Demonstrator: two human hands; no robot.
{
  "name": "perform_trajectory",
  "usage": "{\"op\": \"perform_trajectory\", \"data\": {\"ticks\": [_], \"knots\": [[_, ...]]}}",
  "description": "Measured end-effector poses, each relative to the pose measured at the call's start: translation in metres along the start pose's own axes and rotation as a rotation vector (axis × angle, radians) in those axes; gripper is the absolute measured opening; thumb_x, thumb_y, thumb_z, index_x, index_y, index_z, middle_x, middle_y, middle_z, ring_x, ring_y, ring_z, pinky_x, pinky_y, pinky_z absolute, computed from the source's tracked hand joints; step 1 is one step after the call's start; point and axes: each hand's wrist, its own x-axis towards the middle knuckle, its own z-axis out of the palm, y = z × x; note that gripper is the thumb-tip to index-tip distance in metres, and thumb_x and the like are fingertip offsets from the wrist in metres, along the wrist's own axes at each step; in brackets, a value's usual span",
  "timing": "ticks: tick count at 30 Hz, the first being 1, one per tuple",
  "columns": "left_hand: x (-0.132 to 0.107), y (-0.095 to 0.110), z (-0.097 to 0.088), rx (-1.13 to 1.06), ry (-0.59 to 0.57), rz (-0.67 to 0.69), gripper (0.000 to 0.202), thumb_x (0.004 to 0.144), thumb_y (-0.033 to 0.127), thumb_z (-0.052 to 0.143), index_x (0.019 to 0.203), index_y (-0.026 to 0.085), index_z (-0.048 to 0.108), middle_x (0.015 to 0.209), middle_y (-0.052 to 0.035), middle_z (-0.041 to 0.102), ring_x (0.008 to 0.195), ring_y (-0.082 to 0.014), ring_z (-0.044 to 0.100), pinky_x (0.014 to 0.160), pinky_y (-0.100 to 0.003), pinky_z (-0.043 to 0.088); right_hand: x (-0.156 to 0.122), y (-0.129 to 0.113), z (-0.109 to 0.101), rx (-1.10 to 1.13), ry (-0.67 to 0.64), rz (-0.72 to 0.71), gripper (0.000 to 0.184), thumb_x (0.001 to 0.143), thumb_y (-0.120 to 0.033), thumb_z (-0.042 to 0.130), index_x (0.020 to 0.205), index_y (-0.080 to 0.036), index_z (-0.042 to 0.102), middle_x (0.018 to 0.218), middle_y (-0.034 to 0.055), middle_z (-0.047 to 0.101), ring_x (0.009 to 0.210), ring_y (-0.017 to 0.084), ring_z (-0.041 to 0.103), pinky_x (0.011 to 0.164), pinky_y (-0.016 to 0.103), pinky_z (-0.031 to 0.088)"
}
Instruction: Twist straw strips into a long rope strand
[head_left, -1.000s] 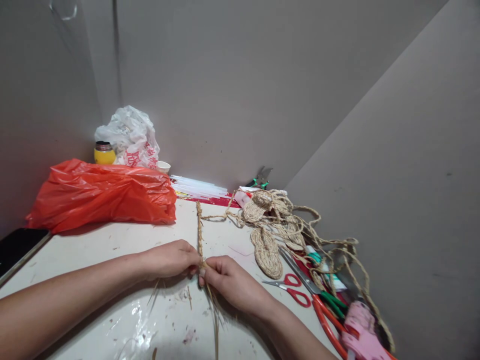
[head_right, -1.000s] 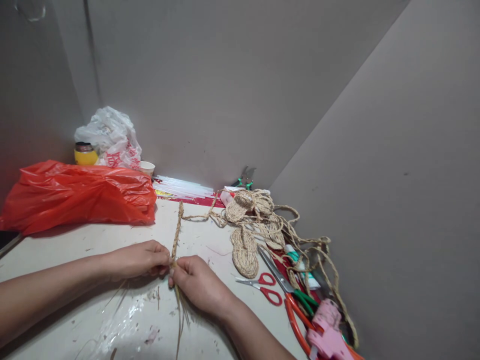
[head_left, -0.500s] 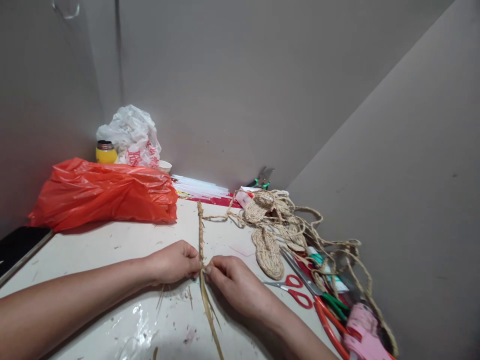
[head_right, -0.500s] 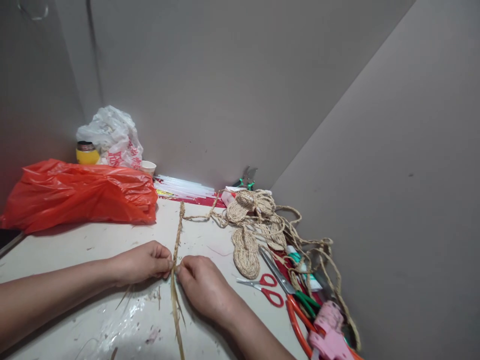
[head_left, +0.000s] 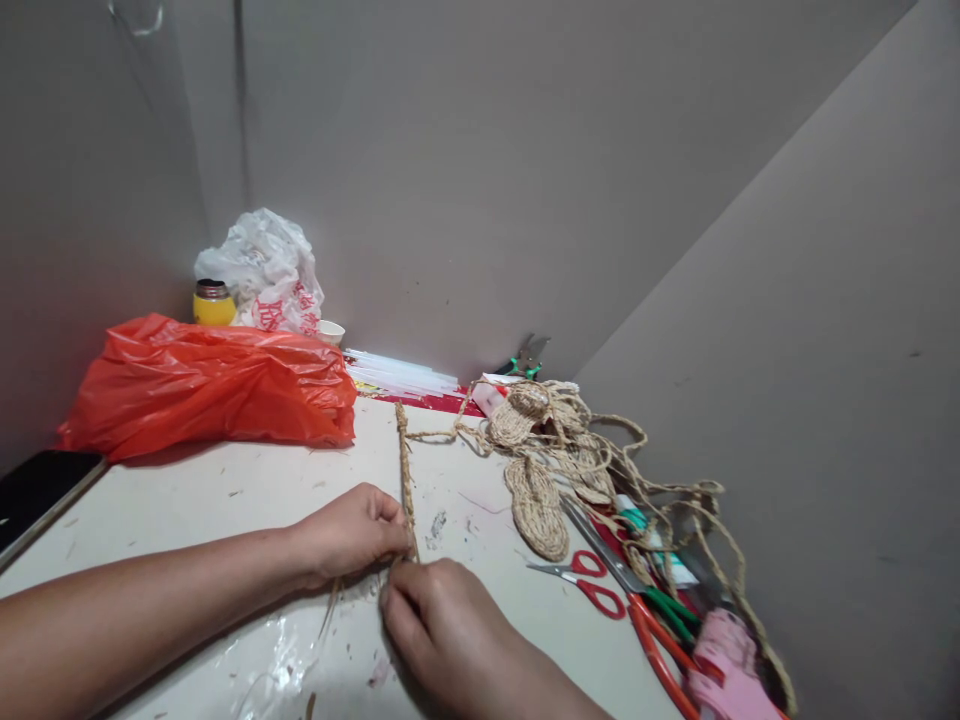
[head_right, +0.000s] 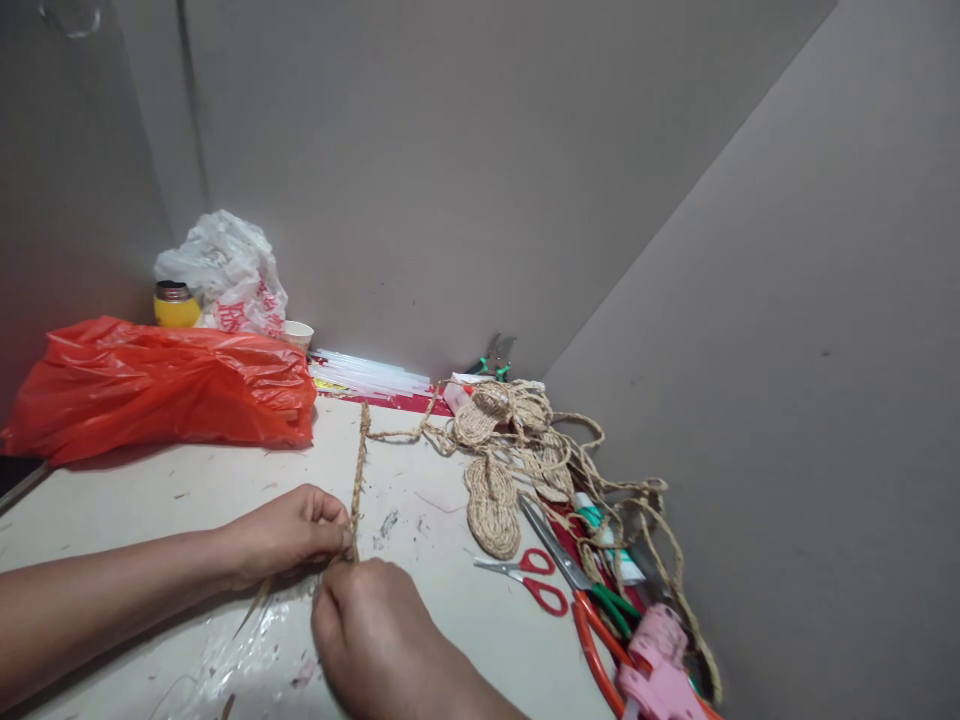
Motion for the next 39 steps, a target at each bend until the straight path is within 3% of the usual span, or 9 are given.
{"op": "perform_trajectory", "data": {"ticks": [4,7,9,14,18,22,27,34,39], "knots": [[0.000,0.004,-0.005,-0.062,-0.080,-0.005,0.022,0.064,0.031,0.063,0.057,0.016,0.049,0.040,0.0078,0.038,0.034,-0.0038,0.024,0.037,-0.022,0.012,-0.005,-0.004,-0.029,0.187,-0.161,-0.056,0.028,0.079,-0.028,0.051,0.053,-0.017,0.047,0.049,-0.0038,0.041,0.048,0.009,0.037,0.045,0.022,0.024],[0.001,0.005,-0.011,-0.097,-0.139,-0.011,0.022,0.065,0.033,0.064,0.061,0.017,0.050,0.042,0.0082,0.039,0.032,-0.0040,0.024,0.035,-0.022,0.011,0.008,0.006,-0.046,0.391,0.195,0.023,0.038,0.084,-0.041,0.047,0.055,-0.017,0.047,0.051,-0.0034,0.042,0.051,0.010,0.039,0.048,0.021,0.030],[0.002,0.004,-0.014,-0.118,-0.171,-0.007,0.022,0.066,0.034,0.065,0.064,0.017,0.051,0.044,0.0085,0.040,0.033,-0.0040,0.024,0.035,-0.022,0.011,0.019,0.016,-0.045,0.542,0.289,0.061,0.037,0.083,-0.047,0.050,0.064,-0.016,0.053,0.057,-0.0012,0.052,0.055,0.011,0.046,0.053,0.022,0.036],[0.003,0.002,-0.014,-0.109,-0.162,0.002,0.022,0.067,0.034,0.065,0.066,0.016,0.053,0.044,0.0086,0.039,0.035,-0.0039,0.023,0.037,-0.023,0.010,0.033,0.032,-0.020,0.882,-0.136,0.098,0.043,0.083,-0.057,0.047,0.073,-0.016,0.052,0.051,-0.0034,0.051,0.037,0.006,0.037,0.040,0.019,0.027],[0.003,0.002,-0.012,-0.021,-0.182,0.065,0.022,0.070,0.034,0.061,0.063,0.013,0.058,0.044,0.0068,0.040,0.039,-0.0043,0.023,0.042,-0.023,0.014,0.033,0.035,-0.017,0.833,-0.184,0.123,0.048,0.083,-0.057,0.049,0.064,-0.013,0.054,0.041,-0.0087,0.034,0.035,0.004,0.021,0.036,0.020,0.013],[0.005,-0.003,-0.015,0.131,-0.188,0.163,0.025,0.074,0.034,0.056,0.068,0.011,0.062,0.059,0.0008,0.054,0.050,-0.0068,0.034,0.050,-0.021,0.025,0.034,0.038,-0.024,0.886,-0.295,0.145,0.047,0.084,-0.054,0.049,0.060,-0.014,0.055,0.036,-0.0091,0.032,0.031,0.004,0.017,0.034,0.022,0.008],[0.002,0.004,-0.021,0.415,-0.121,0.189,0.022,0.077,0.032,0.050,0.070,0.013,0.060,0.059,0.0035,0.048,0.054,-0.0084,0.035,0.052,-0.021,0.027,0.035,0.038,-0.018,1.186,-0.355,0.245,0.037,0.077,-0.045,0.060,0.057,-0.017,0.047,0.036,-0.0113,0.029,0.031,0.002,0.012,0.033,0.019,0.006],[-0.026,0.030,-0.013,0.947,0.002,0.183,0.029,0.080,0.031,0.042,0.069,0.018,0.065,0.062,-0.0031,0.058,0.053,-0.0132,0.043,0.051,-0.024,0.027,0.029,0.020,-0.004,1.208,-0.129,0.306,0.026,0.073,-0.035,0.057,0.060,-0.013,0.057,0.032,-0.0115,0.029,0.029,0.002,0.011,0.031,0.019,0.005],[-0.030,0.014,0.002,1.163,0.091,0.249,0.018,0.074,0.027,0.050,0.068,0.017,0.063,0.054,-0.0046,0.054,0.044,-0.0142,0.039,0.048,-0.026,0.025,0.026,0.016,0.000,1.263,-0.122,0.340,0.036,0.072,-0.040,0.059,0.050,-0.019,0.040,0.032,-0.0114,0.028,0.030,0.001,0.011,0.033,0.020,0.003]]}}
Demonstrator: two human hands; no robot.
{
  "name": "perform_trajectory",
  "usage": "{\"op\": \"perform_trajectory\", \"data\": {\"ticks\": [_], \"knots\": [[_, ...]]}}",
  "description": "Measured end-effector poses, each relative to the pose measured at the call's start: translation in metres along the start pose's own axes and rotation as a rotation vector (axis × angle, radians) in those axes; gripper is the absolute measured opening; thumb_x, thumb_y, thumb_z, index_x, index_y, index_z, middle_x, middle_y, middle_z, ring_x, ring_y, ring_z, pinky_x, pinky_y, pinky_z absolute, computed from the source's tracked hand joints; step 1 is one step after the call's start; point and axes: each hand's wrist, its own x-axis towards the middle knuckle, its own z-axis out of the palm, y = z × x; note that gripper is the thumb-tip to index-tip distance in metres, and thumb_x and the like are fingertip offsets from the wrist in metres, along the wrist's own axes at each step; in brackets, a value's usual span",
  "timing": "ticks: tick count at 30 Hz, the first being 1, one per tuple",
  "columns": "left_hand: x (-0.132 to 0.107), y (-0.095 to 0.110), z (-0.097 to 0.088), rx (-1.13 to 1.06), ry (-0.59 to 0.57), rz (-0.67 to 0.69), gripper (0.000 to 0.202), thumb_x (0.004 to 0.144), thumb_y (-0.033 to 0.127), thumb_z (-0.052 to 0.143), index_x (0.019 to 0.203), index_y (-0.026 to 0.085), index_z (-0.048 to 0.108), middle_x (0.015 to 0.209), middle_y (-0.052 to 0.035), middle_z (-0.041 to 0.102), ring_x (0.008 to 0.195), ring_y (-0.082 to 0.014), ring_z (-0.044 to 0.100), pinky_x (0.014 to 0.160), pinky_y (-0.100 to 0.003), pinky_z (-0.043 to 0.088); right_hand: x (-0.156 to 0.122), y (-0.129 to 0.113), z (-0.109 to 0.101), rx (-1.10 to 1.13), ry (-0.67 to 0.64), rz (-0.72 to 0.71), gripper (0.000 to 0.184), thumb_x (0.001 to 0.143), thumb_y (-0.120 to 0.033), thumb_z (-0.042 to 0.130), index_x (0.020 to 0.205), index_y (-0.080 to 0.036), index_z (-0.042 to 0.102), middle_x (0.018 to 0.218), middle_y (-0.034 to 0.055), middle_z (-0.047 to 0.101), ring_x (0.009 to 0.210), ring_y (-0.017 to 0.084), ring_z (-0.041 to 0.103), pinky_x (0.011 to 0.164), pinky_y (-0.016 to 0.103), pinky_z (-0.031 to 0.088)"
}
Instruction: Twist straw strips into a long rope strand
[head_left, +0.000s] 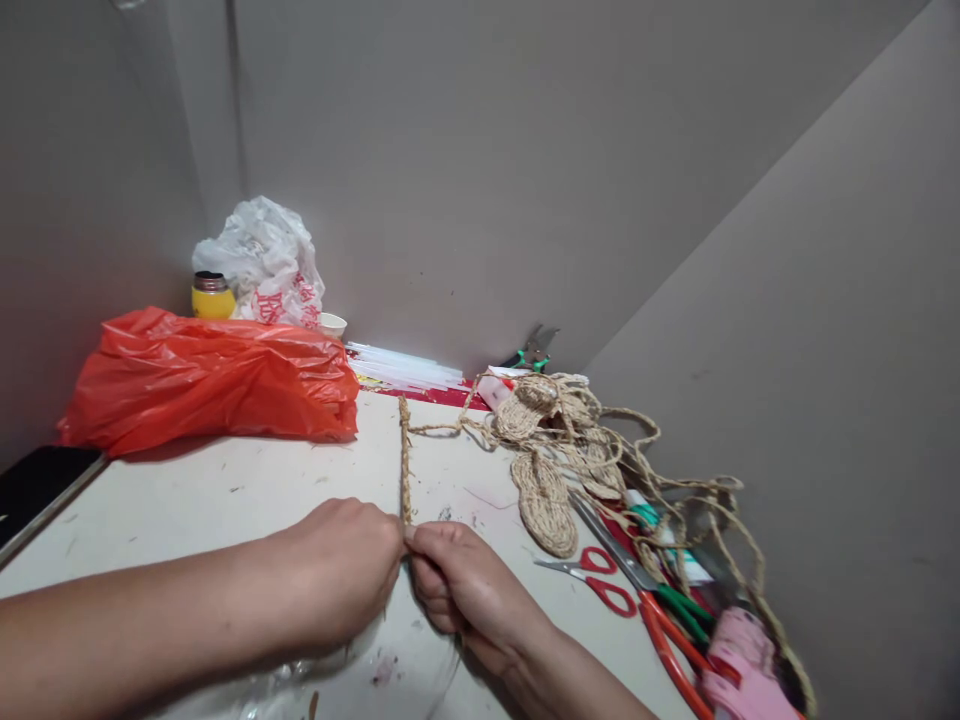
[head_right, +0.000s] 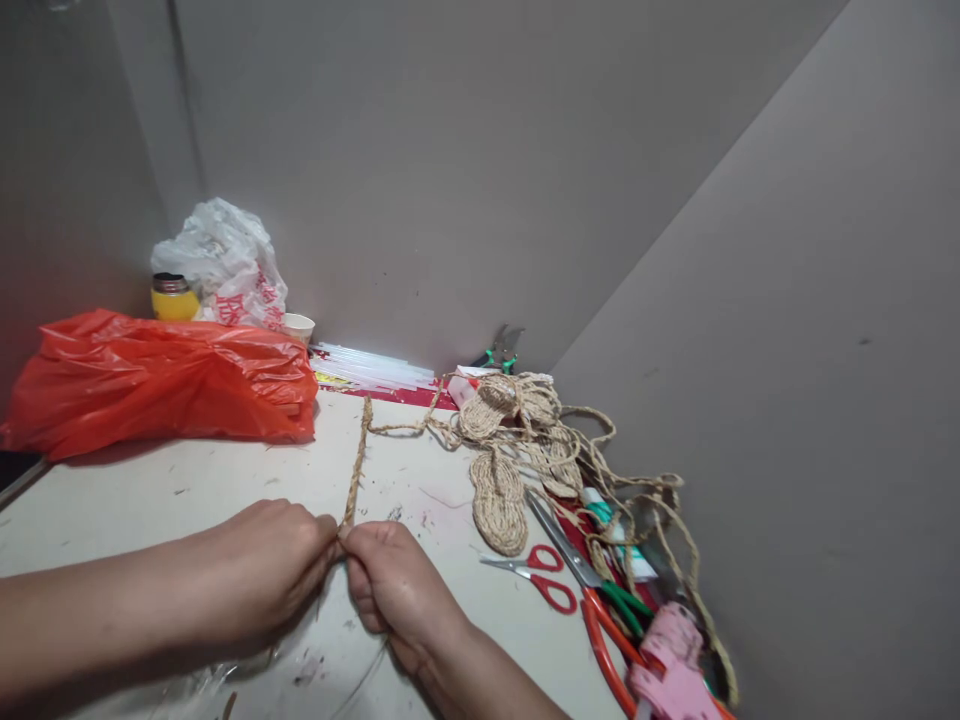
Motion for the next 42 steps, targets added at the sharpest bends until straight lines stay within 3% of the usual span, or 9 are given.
{"op": "perform_trajectory", "data": {"ticks": [5,10,15,20,25,29,34,39,42], "knots": [[0.003,0.002,0.031,0.136,0.019,0.088,0.023,0.052,0.018,0.065,0.075,0.016,0.064,0.052,-0.0027,0.052,0.045,-0.0166,0.044,0.050,-0.028,0.030,-0.002,0.000,0.001,0.051,-0.031,0.030,0.043,0.070,-0.038,0.062,0.045,-0.020,0.032,0.034,-0.0111,0.027,0.031,0.001,0.011,0.034,0.020,0.002],[-0.016,0.017,0.048,-0.216,-0.002,0.100,0.012,0.065,0.032,0.060,0.064,0.020,0.063,0.047,-0.0052,0.047,0.048,-0.0212,0.049,0.051,-0.032,0.034,-0.003,-0.002,-0.002,0.066,-0.061,0.067,0.024,0.071,-0.035,0.066,0.071,-0.011,0.061,0.037,-0.0139,0.023,0.034,0.001,0.008,0.036,0.020,0.002],[-0.028,0.019,0.011,-0.314,-0.029,0.103,0.022,0.074,0.038,0.051,0.060,0.025,0.062,0.051,-0.0049,0.055,0.048,-0.0184,0.047,0.051,-0.030,0.033,-0.002,-0.005,-0.007,0.095,-0.123,0.084,0.024,0.071,-0.034,0.068,0.067,-0.013,0.057,0.038,-0.0133,0.025,0.034,0.001,0.009,0.037,0.019,0.002],[0.006,-0.007,-0.018,-0.371,0.173,-0.113,0.021,0.075,0.026,0.042,0.068,0.018,0.060,0.063,-0.0039,0.061,0.056,-0.0146,0.048,0.057,-0.026,0.033,0.000,-0.006,-0.010,0.140,-0.209,0.060,0.025,0.073,-0.035,0.067,0.068,-0.014,0.054,0.039,-0.0136,0.024,0.034,0.001,0.008,0.036,0.018,0.003],[0.030,-0.024,0.009,-0.987,-0.157,-0.141,0.027,0.072,0.033,0.038,0.057,0.015,0.052,0.054,-0.0023,0.055,0.044,-0.0104,0.043,0.047,-0.024,0.035,0.001,-0.008,-0.010,0.086,-0.221,0.054,0.027,0.076,-0.038,0.065,0.070,-0.013,0.057,0.038,-0.0136,0.022,0.033,0.001,0.007,0.035,0.019,0.003],[0.030,-0.020,0.020,-1.235,-0.290,-0.293,0.019,0.061,0.033,0.044,0.057,0.015,0.051,0.050,-0.0017,0.051,0.041,-0.0129,0.046,0.040,-0.024,0.036,0.002,-0.009,-0.010,0.056,-0.239,0.045,0.029,0.076,-0.040,0.064,0.068,-0.013,0.056,0.038,-0.0124,0.027,0.033,0.001,0.008,0.035,0.019,0.002],[0.025,-0.019,0.014,-1.142,-0.241,-0.295,0.019,0.066,0.030,0.042,0.057,0.016,0.053,0.042,0.0061,0.034,0.033,-0.0060,0.020,0.034,-0.021,0.014,0.001,-0.010,-0.011,0.036,-0.225,0.053,0.027,0.075,-0.039,0.065,0.070,-0.014,0.056,0.039,-0.0133,0.024,0.034,0.001,0.008,0.036,0.019,0.003],[0.025,-0.026,0.002,-0.926,-0.190,-0.089,0.028,0.071,0.024,0.039,0.053,0.013,0.058,0.043,0.0047,0.035,0.042,-0.0066,0.024,0.044,-0.023,0.019,-0.001,-0.011,-0.009,-0.092,-0.188,0.031,0.029,0.077,-0.041,0.062,0.068,-0.014,0.059,0.038,-0.0121,0.025,0.034,0.003,0.009,0.036,0.022,0.003],[0.026,-0.027,-0.005,-0.904,-0.245,-0.084,0.028,0.071,0.024,0.039,0.053,0.014,0.057,0.041,0.0047,0.036,0.042,-0.0071,0.024,0.046,-0.024,0.020,0.001,-0.009,-0.006,-0.203,-0.143,-0.041,0.032,0.078,-0.044,0.060,0.069,-0.013,0.061,0.039,-0.0106,0.028,0.035,0.004,0.014,0.038,0.022,0.007]]}}
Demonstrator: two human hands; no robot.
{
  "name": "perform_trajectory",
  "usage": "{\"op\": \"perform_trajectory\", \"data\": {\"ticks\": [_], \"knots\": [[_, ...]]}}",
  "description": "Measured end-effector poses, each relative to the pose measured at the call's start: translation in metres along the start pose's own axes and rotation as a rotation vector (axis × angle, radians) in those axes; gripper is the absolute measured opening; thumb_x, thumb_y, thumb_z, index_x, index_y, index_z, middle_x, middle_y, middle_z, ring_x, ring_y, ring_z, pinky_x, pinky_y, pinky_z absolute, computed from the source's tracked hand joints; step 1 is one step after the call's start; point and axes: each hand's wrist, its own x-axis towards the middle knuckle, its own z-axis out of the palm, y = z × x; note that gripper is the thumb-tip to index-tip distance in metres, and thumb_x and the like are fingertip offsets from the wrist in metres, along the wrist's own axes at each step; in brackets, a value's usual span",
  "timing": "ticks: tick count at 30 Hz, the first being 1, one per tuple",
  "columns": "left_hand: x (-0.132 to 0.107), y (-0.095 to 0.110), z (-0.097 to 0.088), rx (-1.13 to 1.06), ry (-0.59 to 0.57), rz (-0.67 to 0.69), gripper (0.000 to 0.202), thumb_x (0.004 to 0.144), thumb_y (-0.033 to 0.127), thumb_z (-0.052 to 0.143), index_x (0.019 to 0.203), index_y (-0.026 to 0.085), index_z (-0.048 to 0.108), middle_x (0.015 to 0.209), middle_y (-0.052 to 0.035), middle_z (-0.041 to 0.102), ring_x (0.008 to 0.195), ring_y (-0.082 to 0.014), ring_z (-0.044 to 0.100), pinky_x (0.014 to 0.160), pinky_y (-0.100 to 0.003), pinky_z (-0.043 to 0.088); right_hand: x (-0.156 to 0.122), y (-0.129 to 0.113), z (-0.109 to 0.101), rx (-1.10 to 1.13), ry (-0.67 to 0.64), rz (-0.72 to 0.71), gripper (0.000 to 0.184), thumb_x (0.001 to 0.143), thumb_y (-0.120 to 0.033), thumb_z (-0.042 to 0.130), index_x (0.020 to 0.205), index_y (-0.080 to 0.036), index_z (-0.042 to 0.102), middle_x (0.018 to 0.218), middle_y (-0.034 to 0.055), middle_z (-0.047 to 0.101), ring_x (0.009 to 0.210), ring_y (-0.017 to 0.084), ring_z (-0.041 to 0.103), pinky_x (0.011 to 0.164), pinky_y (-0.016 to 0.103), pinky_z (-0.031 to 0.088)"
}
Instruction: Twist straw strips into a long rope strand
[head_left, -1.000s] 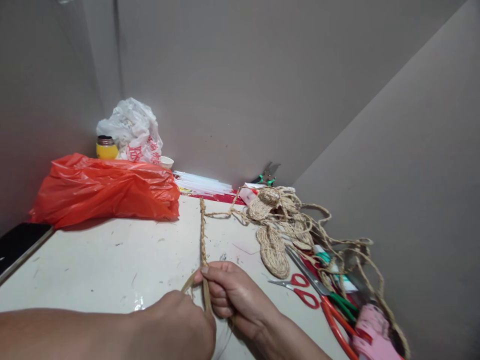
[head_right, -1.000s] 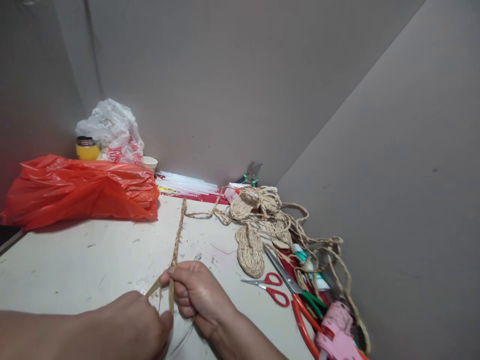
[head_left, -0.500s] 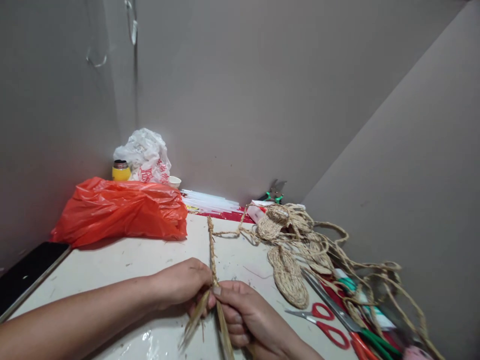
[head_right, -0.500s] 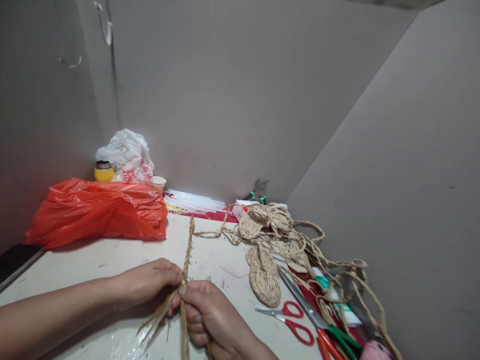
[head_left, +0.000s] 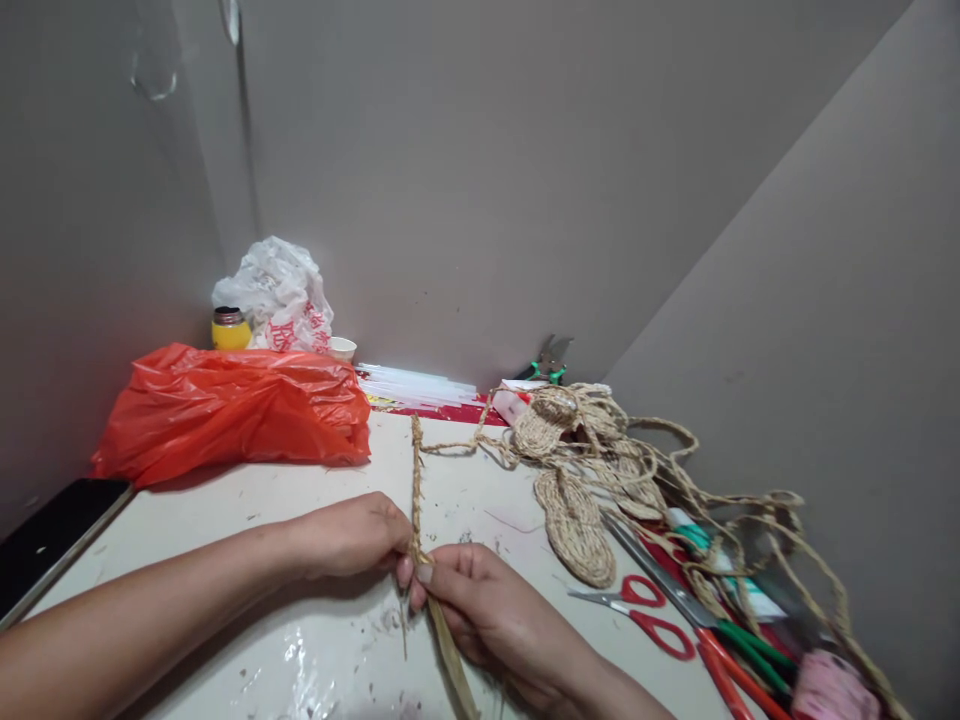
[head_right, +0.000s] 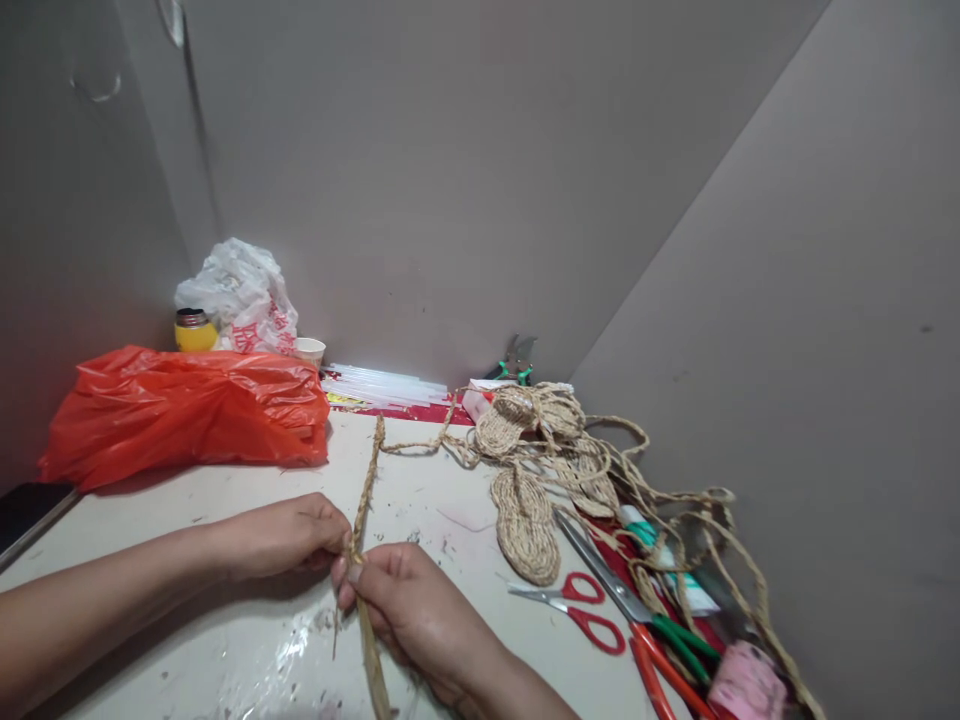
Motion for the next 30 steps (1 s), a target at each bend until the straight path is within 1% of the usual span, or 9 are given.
{"op": "perform_trajectory", "data": {"ticks": [4,9,12,15,20,23,26,28,30], "knots": [[0.000,0.000,0.001,-0.030,-0.023,-0.044,0.026,0.072,0.027,0.043,0.052,0.014,0.055,0.045,0.0031,0.045,0.040,-0.0058,0.026,0.044,-0.023,0.018,0.002,0.005,0.002,-0.259,0.129,-0.127,0.028,0.080,-0.035,0.056,0.066,-0.012,0.062,0.053,-0.0035,0.043,0.049,0.007,0.031,0.045,0.020,0.021],[0.000,-0.005,0.002,-0.086,-0.015,-0.164,0.019,0.071,0.031,0.049,0.059,0.016,0.055,0.036,0.0082,0.030,0.032,-0.0063,0.017,0.038,-0.026,0.009,-0.002,0.002,-0.002,-0.519,0.174,-0.203,0.024,0.084,-0.027,0.047,0.069,-0.014,0.061,0.060,-0.0022,0.047,0.058,0.010,0.037,0.053,0.020,0.030],[0.000,-0.008,0.002,-0.062,0.029,-0.146,0.020,0.070,0.032,0.051,0.058,0.016,0.055,0.036,0.0081,0.029,0.032,-0.0061,0.018,0.038,-0.026,0.009,-0.007,-0.004,-0.007,-0.622,0.228,-0.219,0.024,0.084,-0.027,0.046,0.067,-0.015,0.058,0.062,-0.0014,0.048,0.061,0.011,0.040,0.054,0.020,0.031],[0.001,-0.007,0.005,-0.036,0.072,-0.109,0.019,0.069,0.029,0.052,0.057,0.015,0.056,0.037,0.0078,0.029,0.035,-0.0057,0.019,0.039,-0.026,0.010,-0.011,-0.006,-0.008,-0.670,0.279,-0.205,0.026,0.084,-0.030,0.046,0.062,-0.016,0.051,0.060,-0.0024,0.043,0.058,0.010,0.036,0.051,0.019,0.029],[0.002,-0.006,0.015,-0.138,0.105,-0.104,0.017,0.066,0.025,0.050,0.052,0.015,0.052,0.036,0.0071,0.031,0.035,-0.0054,0.020,0.039,-0.026,0.011,-0.010,0.005,0.005,-0.631,0.208,-0.197,0.032,0.085,-0.036,0.041,0.059,-0.018,0.041,0.055,-0.0044,0.032,0.053,0.009,0.028,0.047,0.021,0.024],[0.003,-0.007,0.019,-0.266,0.098,-0.162,0.016,0.066,0.026,0.047,0.053,0.017,0.050,0.036,0.0072,0.032,0.031,-0.0060,0.019,0.036,-0.025,0.009,-0.010,0.013,0.011,-0.777,0.239,-0.246,0.029,0.083,-0.032,0.042,0.059,-0.018,0.044,0.055,-0.0022,0.040,0.053,0.010,0.034,0.050,0.022,0.026],[0.002,-0.009,0.021,-0.278,0.105,-0.149,0.015,0.064,0.026,0.052,0.052,0.018,0.048,0.036,0.0080,0.032,0.031,-0.0057,0.019,0.035,-0.025,0.009,-0.017,0.012,0.015,-0.922,0.252,-0.241,0.022,0.080,-0.028,0.047,0.061,-0.018,0.051,0.055,-0.0002,0.047,0.052,0.011,0.039,0.050,0.023,0.027],[0.002,-0.009,0.020,-0.263,0.105,-0.100,0.015,0.062,0.024,0.056,0.052,0.018,0.046,0.037,0.0080,0.033,0.033,-0.0050,0.021,0.036,-0.025,0.010,-0.025,0.005,0.016,-0.943,0.144,-0.182,0.022,0.078,-0.029,0.050,0.059,-0.018,0.051,0.053,-0.0012,0.046,0.050,0.010,0.038,0.047,0.023,0.025],[0.001,-0.009,0.019,-0.274,0.091,-0.065,0.014,0.060,0.023,0.058,0.053,0.017,0.047,0.038,0.0077,0.036,0.034,-0.0046,0.023,0.036,-0.024,0.010,-0.032,-0.006,0.014,-0.879,0.035,-0.145,0.022,0.076,-0.031,0.054,0.058,-0.018,0.052,0.052,-0.0025,0.044,0.048,0.010,0.037,0.045,0.022,0.024]]}}
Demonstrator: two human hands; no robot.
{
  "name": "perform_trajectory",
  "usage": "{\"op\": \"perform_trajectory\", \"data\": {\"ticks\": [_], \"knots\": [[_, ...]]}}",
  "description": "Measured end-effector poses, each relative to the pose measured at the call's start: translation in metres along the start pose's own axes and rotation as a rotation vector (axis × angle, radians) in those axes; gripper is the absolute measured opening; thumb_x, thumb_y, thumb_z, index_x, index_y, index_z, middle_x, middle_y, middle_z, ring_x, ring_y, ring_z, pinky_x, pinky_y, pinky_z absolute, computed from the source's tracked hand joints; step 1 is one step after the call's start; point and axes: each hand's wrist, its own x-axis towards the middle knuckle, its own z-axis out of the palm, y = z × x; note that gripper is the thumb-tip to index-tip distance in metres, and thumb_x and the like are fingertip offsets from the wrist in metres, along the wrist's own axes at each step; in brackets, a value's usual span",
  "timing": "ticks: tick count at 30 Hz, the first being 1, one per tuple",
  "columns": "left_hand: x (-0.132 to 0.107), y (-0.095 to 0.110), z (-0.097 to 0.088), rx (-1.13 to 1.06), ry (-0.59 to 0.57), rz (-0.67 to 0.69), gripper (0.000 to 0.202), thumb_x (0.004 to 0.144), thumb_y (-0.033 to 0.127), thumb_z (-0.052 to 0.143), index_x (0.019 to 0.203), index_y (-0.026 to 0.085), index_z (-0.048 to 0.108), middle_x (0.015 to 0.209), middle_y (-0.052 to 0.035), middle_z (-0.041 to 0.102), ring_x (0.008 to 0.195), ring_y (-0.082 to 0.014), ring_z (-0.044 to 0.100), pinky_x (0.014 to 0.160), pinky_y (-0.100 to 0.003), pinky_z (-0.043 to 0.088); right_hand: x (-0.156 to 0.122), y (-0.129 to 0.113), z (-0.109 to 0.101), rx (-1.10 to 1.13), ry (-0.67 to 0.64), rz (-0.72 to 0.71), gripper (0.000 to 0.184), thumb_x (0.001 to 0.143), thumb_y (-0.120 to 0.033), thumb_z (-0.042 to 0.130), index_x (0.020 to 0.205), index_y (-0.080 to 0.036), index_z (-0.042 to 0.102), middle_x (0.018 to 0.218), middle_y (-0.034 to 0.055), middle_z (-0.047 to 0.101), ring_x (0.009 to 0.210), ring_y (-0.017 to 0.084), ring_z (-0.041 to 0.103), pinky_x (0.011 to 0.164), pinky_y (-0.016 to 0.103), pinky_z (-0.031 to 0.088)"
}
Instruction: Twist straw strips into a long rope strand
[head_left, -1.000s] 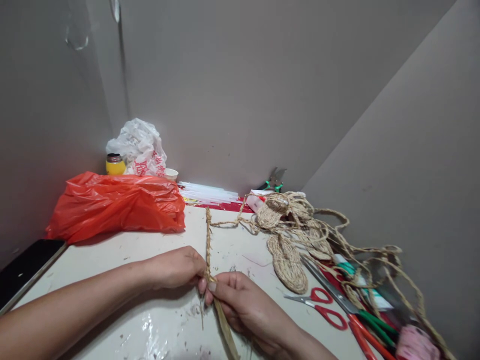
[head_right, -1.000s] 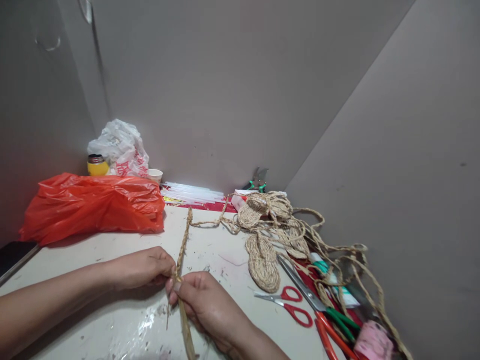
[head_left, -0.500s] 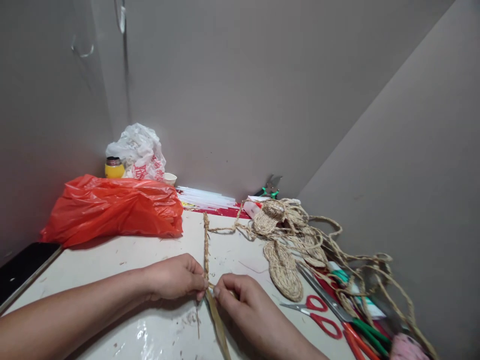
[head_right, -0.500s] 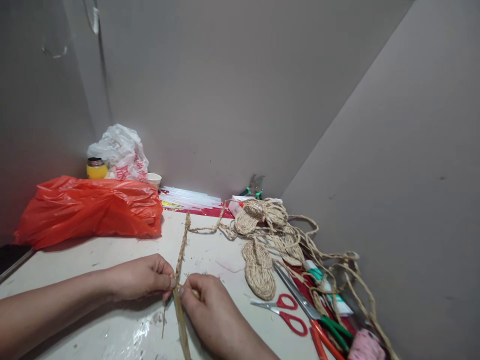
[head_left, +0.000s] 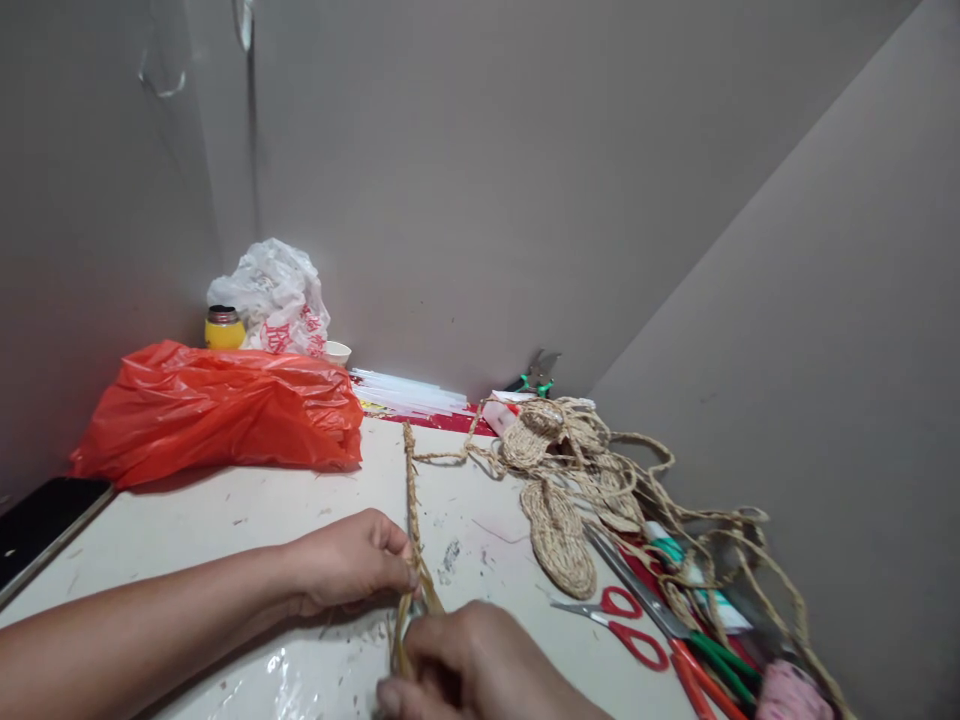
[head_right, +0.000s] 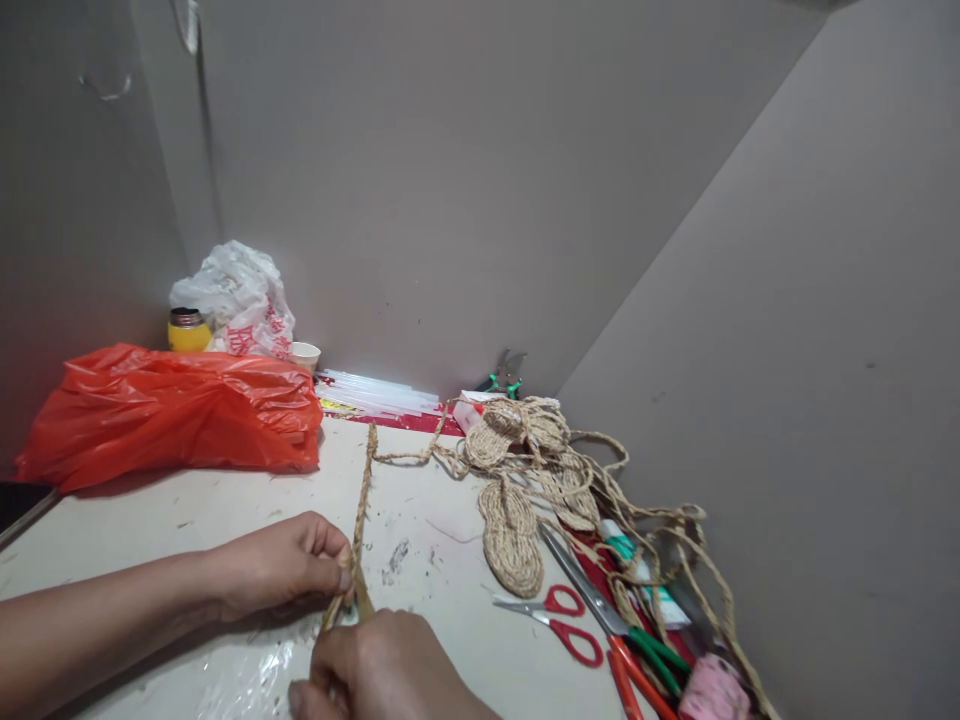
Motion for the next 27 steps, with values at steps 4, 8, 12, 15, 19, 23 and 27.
{"op": "perform_trajectory", "data": {"ticks": [4,8,12,15,19,23,27], "knots": [[0.000,0.003,-0.004,0.005,-0.035,-0.030,0.013,0.062,0.026,0.060,0.058,0.016,0.054,0.036,0.0085,0.035,0.031,-0.0052,0.022,0.034,-0.024,0.010,0.004,-0.002,-0.024,0.187,0.361,-0.019,0.029,0.079,-0.039,0.053,0.060,-0.017,0.052,0.054,-0.0021,0.046,0.053,0.011,0.042,0.049,0.021,0.031],[0.000,0.004,-0.006,-0.018,-0.078,-0.032,0.012,0.063,0.027,0.061,0.064,0.015,0.059,0.035,0.0087,0.035,0.031,-0.0055,0.021,0.033,-0.023,0.011,0.022,0.016,-0.024,0.431,0.308,0.007,0.038,0.082,-0.051,0.050,0.071,-0.015,0.056,0.060,0.0006,0.055,0.055,0.012,0.049,0.052,0.022,0.037],[-0.001,0.003,-0.007,-0.048,-0.106,-0.026,0.011,0.063,0.026,0.060,0.061,0.015,0.056,0.037,0.0079,0.036,0.031,-0.0052,0.021,0.034,-0.024,0.009,0.032,0.030,-0.008,0.749,-0.016,0.112,0.045,0.080,-0.061,0.047,0.073,-0.016,0.052,0.046,-0.0041,0.049,0.033,0.007,0.037,0.036,0.019,0.027],[0.000,0.001,-0.008,-0.001,-0.103,-0.040,0.014,0.065,0.029,0.060,0.062,0.016,0.055,0.038,0.0084,0.035,0.033,-0.0053,0.020,0.036,-0.024,0.010,0.032,0.032,-0.008,0.723,-0.050,0.124,0.045,0.079,-0.058,0.052,0.066,-0.015,0.053,0.039,-0.0090,0.036,0.031,0.003,0.020,0.032,0.019,0.011],[0.000,0.000,-0.011,0.192,-0.069,0.041,0.017,0.067,0.030,0.058,0.061,0.015,0.052,0.047,0.0078,0.035,0.043,-0.0051,0.024,0.042,-0.022,0.016,0.032,0.031,-0.013,0.734,-0.026,0.167,0.041,0.076,-0.048,0.059,0.053,-0.017,0.047,0.036,-0.0088,0.035,0.030,0.003,0.019,0.032,0.021,0.008],[-0.009,0.011,-0.013,0.557,-0.060,0.095,0.016,0.072,0.028,0.048,0.063,0.015,0.053,0.054,0.0054,0.040,0.051,-0.0077,0.033,0.047,-0.021,0.025,0.035,0.031,-0.005,0.732,0.098,0.220,0.032,0.075,-0.033,0.056,0.049,-0.017,0.047,0.033,-0.0098,0.031,0.029,0.003,0.017,0.034,0.022,0.006],[-0.023,0.024,-0.003,0.796,0.032,0.089,0.023,0.076,0.028,0.042,0.063,0.017,0.058,0.055,0.0019,0.048,0.052,-0.0108,0.040,0.048,-0.022,0.027,0.034,0.026,0.003,0.668,0.195,0.231,0.025,0.073,-0.024,0.051,0.050,-0.014,0.055,0.031,-0.0100,0.029,0.031,0.003,0.018,0.037,0.022,0.007]]}}
